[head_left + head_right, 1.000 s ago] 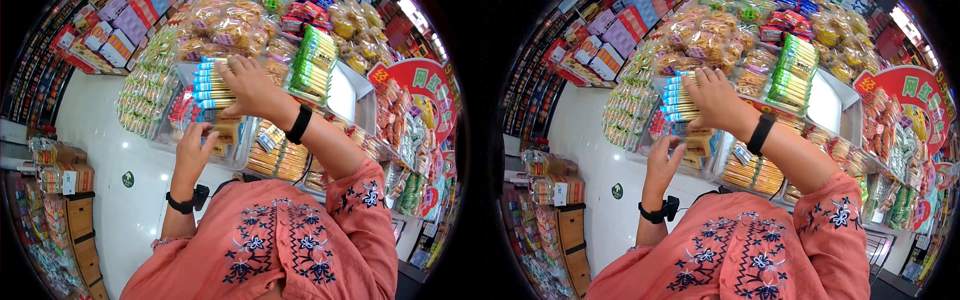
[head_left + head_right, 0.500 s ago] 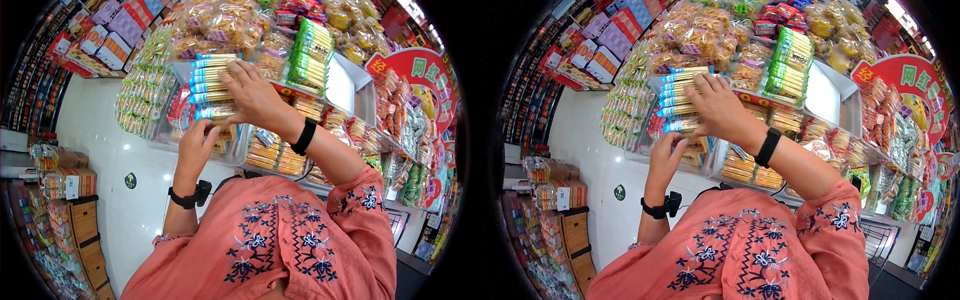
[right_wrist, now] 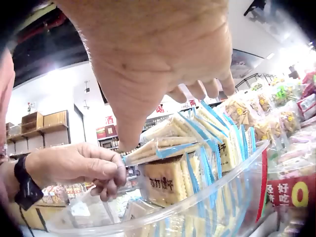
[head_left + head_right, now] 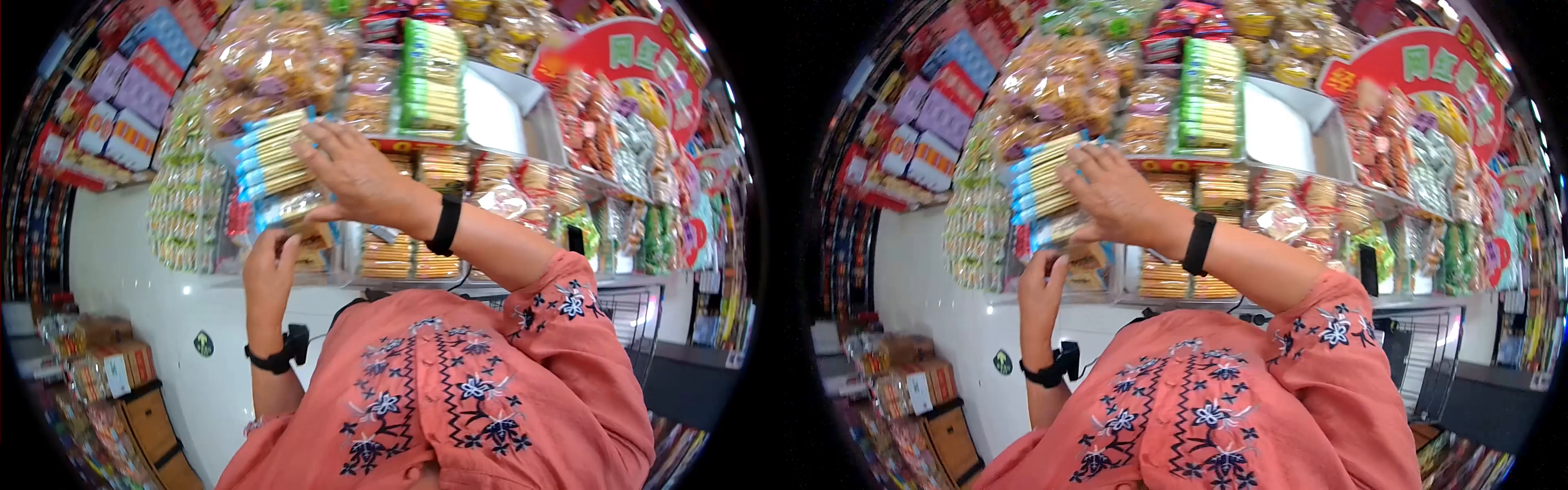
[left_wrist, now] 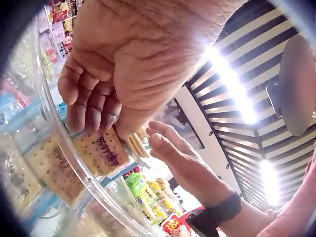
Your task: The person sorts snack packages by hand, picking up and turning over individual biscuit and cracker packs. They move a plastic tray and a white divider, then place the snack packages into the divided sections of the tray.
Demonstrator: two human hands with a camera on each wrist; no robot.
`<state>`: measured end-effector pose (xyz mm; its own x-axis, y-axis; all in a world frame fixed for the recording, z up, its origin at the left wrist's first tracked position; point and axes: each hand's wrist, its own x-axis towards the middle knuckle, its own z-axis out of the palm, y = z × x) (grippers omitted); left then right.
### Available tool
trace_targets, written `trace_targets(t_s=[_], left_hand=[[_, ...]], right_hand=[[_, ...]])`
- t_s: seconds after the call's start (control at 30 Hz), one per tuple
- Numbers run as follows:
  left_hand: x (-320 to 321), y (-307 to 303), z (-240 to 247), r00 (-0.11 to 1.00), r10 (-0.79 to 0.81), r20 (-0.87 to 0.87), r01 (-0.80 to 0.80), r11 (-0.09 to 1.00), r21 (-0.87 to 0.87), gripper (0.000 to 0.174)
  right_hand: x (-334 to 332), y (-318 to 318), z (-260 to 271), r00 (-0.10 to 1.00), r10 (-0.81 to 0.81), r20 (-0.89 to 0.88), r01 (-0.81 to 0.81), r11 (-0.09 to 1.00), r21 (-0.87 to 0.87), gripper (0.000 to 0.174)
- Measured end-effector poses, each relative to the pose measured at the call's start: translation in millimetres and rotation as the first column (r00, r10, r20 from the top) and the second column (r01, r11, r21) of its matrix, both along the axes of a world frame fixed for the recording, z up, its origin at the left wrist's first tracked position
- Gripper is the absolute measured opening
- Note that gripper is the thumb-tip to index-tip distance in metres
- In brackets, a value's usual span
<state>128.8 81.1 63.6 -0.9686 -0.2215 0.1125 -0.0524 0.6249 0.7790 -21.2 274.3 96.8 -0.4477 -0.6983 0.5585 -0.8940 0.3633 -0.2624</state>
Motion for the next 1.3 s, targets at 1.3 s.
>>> trace_targets(t_s=[1.3], left_hand=[[-232.3, 340.5, -42.0, 0.885, -0.349, 0.308, 0.429, 0.867, -0.252, 0.063]], right_hand=[[-147.4, 441.0, -128.7, 0.576, -0.486, 0.657, 0.489, 0.849, 0.199, 0.038]])
